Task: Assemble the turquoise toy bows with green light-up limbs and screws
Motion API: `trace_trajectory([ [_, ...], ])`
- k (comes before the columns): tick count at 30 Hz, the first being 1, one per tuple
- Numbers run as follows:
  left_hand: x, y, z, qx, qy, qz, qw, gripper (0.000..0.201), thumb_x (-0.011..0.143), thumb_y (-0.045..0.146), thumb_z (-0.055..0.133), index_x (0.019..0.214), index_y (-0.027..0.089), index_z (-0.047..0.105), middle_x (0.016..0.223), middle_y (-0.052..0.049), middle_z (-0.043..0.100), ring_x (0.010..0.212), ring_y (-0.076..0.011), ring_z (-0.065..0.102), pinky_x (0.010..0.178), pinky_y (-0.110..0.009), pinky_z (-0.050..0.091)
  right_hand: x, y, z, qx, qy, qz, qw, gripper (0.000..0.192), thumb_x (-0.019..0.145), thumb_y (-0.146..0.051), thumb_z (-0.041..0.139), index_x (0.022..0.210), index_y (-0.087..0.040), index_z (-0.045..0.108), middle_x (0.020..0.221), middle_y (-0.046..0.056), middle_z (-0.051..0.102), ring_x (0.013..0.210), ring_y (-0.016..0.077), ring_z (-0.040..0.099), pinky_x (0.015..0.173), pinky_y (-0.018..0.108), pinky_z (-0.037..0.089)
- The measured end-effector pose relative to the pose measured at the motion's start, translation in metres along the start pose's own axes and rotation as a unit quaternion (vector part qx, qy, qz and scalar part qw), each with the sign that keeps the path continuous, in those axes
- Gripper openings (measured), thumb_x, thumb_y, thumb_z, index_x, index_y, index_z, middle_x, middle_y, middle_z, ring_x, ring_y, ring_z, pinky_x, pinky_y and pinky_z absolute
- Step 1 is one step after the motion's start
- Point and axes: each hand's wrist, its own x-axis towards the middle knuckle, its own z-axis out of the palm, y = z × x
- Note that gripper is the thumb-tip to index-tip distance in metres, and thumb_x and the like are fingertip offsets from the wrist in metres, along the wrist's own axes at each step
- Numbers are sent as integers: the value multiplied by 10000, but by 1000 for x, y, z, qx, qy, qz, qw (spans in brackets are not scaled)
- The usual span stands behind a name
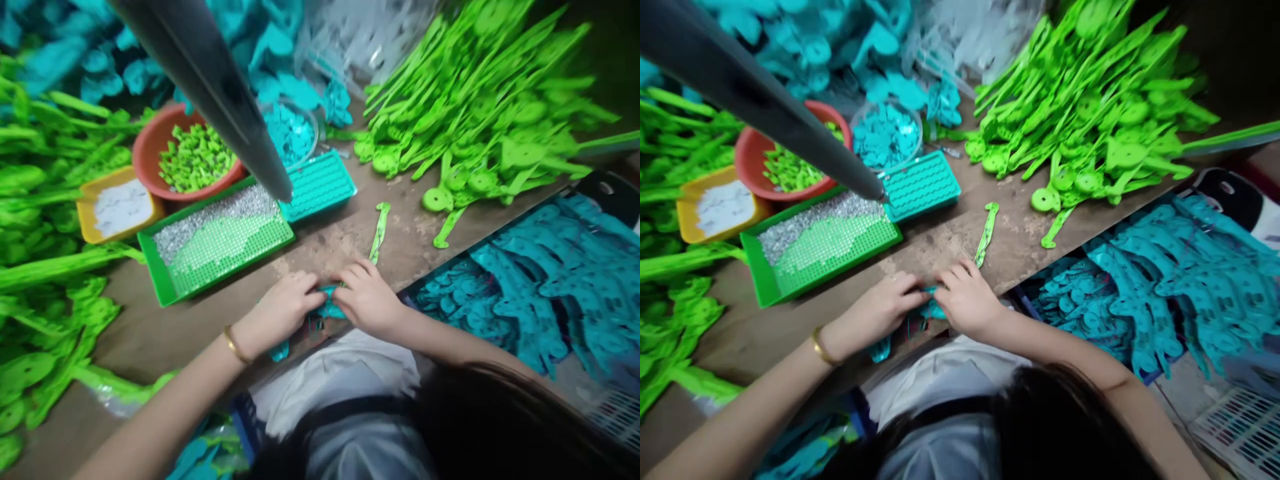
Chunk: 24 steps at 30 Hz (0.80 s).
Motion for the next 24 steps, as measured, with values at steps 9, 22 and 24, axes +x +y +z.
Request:
trace_trajectory([
  [9,-11,51,22,142,103,-106,979,459,792,564,611,1061,196,673,1251,-159,606,1187,-348,528,1030,-548,386,125,137,-107,28,249,211,945,233,893,-223,485,1032,-118,640,1060,108,661,998,240,588,907,364,433],
  [22,-23,35,81,181,259,-194,929,318,867,370,599,1154,247,655,1251,-94,650,1171,-272,588,988,-446,458,280,215,-128,-19,174,278,944,394,887,-166,500,1276,-129,545,1287,168,527,1199,289,489,998,451,405],
  [24,-21,36,75,174,244,-201,933,298,875,294,580,1155,227,656,1250,-113,645,1167,-283,586,986,-461,458,265,204,-138,-19,250,244,937,420,917,-198,478,1333,-151,505,1320,147,494,1234,269,460,1045,437,375],
])
